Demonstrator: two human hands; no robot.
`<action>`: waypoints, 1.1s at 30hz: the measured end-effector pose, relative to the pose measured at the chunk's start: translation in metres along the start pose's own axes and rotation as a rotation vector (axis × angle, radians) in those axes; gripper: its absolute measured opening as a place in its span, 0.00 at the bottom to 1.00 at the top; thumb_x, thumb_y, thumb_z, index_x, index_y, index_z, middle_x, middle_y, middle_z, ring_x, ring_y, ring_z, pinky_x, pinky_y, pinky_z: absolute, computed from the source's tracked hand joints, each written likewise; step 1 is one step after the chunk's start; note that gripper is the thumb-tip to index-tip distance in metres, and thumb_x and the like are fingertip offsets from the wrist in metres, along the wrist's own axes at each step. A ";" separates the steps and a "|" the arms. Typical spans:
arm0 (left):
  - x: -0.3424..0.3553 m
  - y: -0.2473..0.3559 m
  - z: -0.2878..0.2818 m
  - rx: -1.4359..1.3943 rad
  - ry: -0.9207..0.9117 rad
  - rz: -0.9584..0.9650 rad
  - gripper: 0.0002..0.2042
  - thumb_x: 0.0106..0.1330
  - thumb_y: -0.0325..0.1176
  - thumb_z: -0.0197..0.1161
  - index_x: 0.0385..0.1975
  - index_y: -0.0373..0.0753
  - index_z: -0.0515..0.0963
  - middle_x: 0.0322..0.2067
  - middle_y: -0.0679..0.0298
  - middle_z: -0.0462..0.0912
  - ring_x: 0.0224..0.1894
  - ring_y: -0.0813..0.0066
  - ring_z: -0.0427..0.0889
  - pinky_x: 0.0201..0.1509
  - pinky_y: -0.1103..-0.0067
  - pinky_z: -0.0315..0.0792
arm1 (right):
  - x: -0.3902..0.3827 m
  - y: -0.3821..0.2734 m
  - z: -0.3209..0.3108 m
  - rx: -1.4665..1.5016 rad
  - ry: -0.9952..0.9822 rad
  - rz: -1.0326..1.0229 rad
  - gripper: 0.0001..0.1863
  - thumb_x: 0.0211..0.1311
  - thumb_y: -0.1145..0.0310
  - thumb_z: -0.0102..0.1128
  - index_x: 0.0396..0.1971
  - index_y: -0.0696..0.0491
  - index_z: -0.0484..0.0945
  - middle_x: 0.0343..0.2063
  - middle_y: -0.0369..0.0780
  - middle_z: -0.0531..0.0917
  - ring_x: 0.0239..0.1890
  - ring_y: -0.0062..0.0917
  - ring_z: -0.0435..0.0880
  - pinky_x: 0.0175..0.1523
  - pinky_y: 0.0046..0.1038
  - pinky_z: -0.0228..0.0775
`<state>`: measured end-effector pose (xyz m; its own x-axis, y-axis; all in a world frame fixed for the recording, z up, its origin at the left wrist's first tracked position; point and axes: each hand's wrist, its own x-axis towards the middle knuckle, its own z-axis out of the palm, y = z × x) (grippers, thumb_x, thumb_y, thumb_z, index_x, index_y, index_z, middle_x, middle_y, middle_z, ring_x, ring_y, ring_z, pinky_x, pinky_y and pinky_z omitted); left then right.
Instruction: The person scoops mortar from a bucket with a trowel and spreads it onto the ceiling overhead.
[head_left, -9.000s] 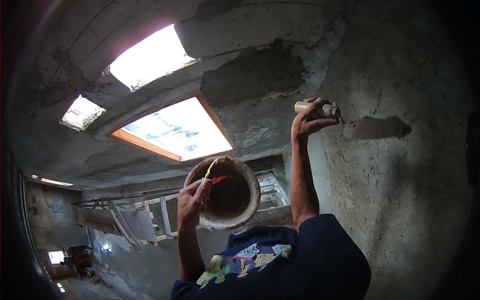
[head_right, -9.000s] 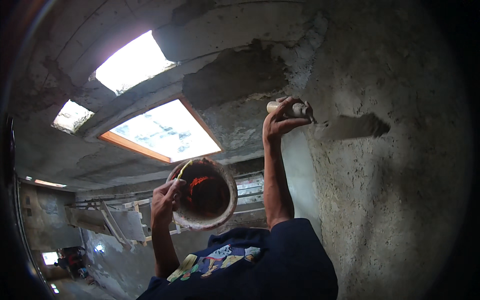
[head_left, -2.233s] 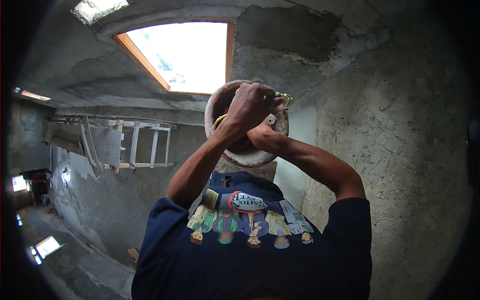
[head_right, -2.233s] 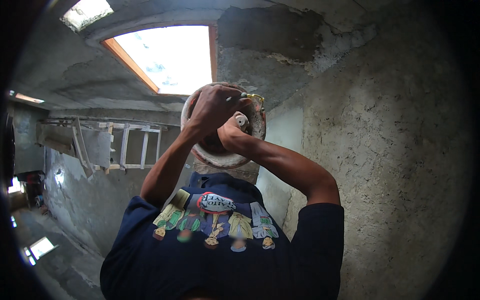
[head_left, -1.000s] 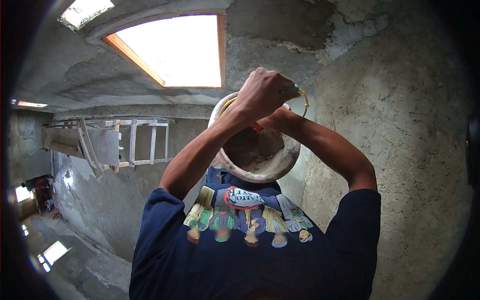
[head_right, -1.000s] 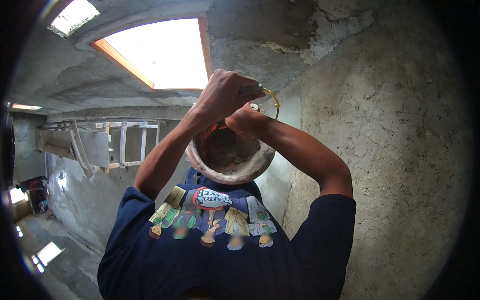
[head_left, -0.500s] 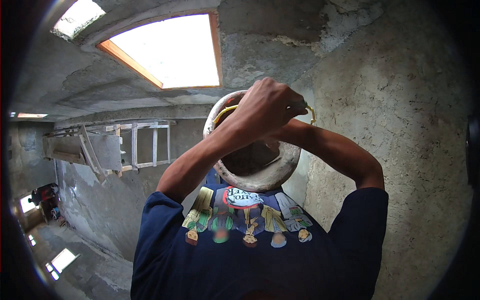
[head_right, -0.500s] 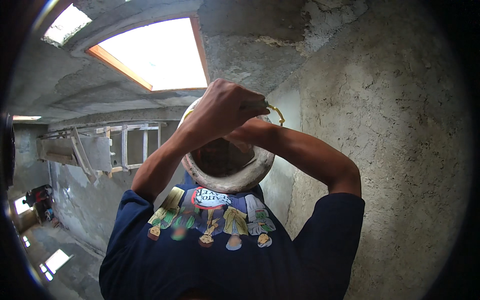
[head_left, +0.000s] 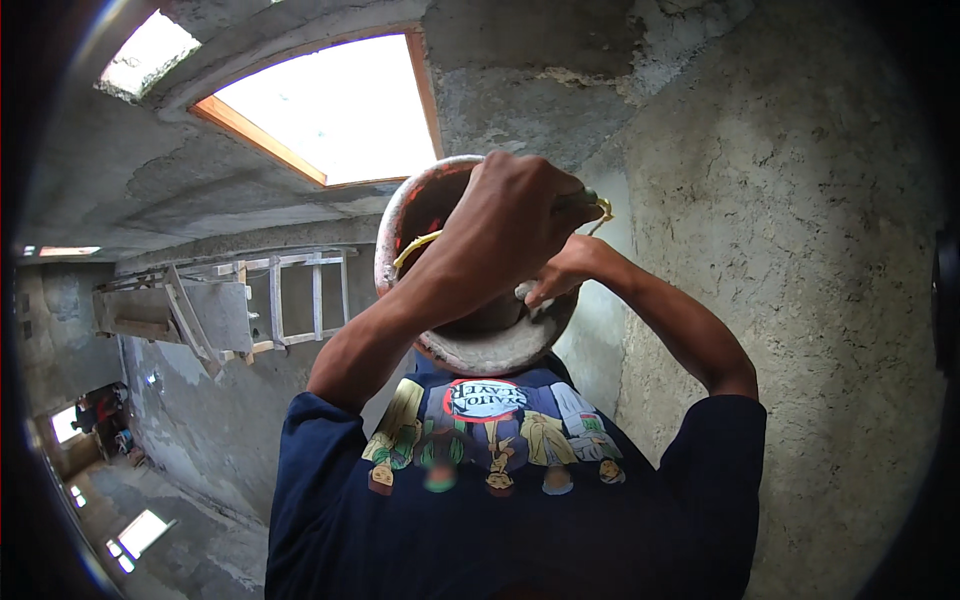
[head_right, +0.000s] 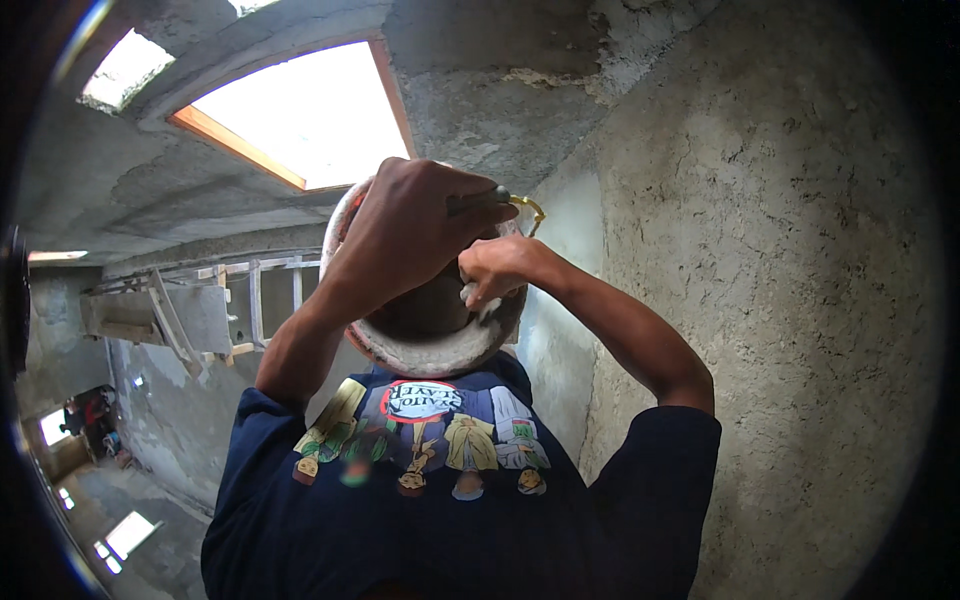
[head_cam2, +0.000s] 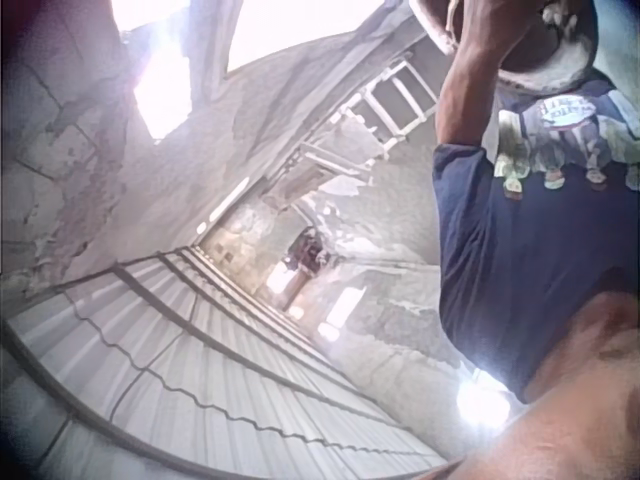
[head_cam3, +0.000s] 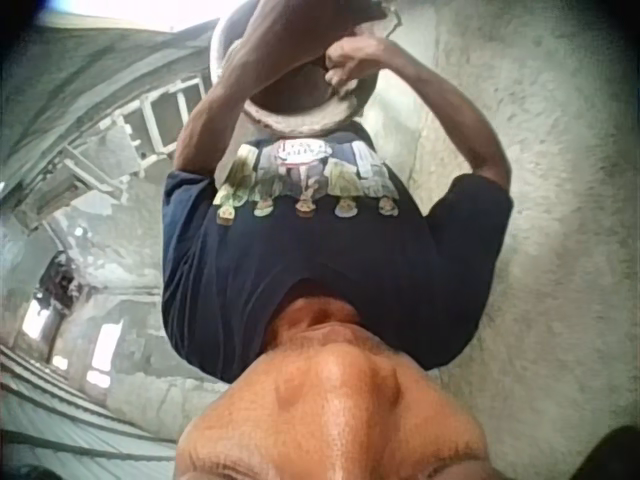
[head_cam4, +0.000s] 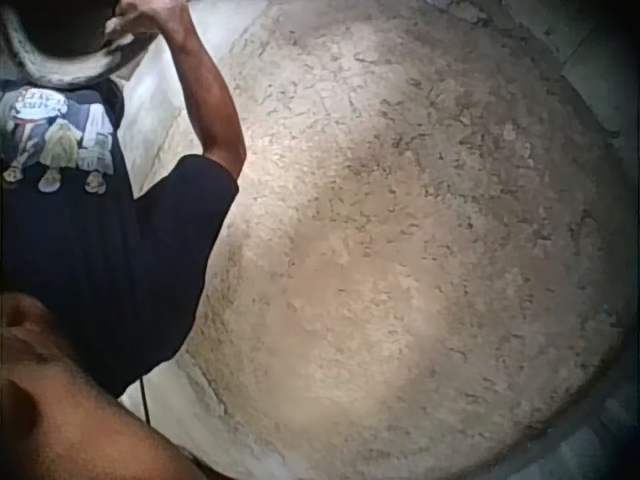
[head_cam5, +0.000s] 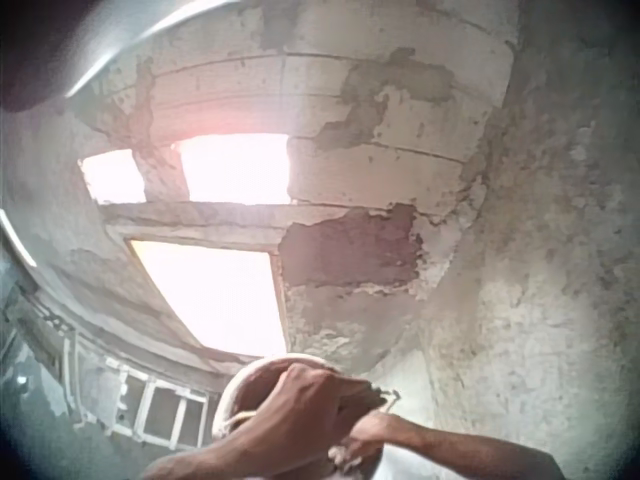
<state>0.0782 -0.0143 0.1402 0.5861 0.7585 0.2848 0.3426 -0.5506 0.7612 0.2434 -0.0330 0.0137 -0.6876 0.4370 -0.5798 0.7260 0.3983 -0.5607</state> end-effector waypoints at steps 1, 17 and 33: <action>-0.001 0.001 -0.002 -0.078 -0.035 -0.046 0.07 0.60 0.30 0.66 0.34 0.35 0.87 0.27 0.55 0.87 0.27 0.65 0.87 0.35 0.75 0.80 | 0.002 0.004 0.004 -0.026 0.044 -0.017 0.19 0.50 0.54 0.65 0.28 0.59 0.84 0.24 0.46 0.86 0.32 0.37 0.87 0.35 0.37 0.78; 0.018 -0.007 -0.027 -0.500 -0.020 -0.434 0.16 0.72 0.38 0.59 0.44 0.29 0.82 0.17 0.71 0.71 0.16 0.89 0.66 0.18 0.84 0.58 | 0.027 0.016 -0.016 0.381 0.376 0.222 0.25 0.52 0.56 0.62 0.34 0.67 0.80 0.30 0.57 0.84 0.37 0.45 0.86 0.43 0.39 0.77; 0.013 -0.059 -0.047 -0.650 0.291 -0.612 0.13 0.73 0.35 0.58 0.45 0.30 0.81 0.16 0.78 0.64 0.13 0.93 0.54 0.14 0.87 0.45 | -0.012 0.029 -0.023 0.400 0.672 0.038 0.23 0.46 0.56 0.66 0.34 0.63 0.82 0.23 0.49 0.84 0.27 0.34 0.86 0.36 0.33 0.76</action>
<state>0.0306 0.0445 0.1263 0.2027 0.9575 -0.2052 0.0013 0.2093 0.9778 0.2730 -0.0086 0.0181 -0.4140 0.8898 -0.1920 0.6006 0.1086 -0.7921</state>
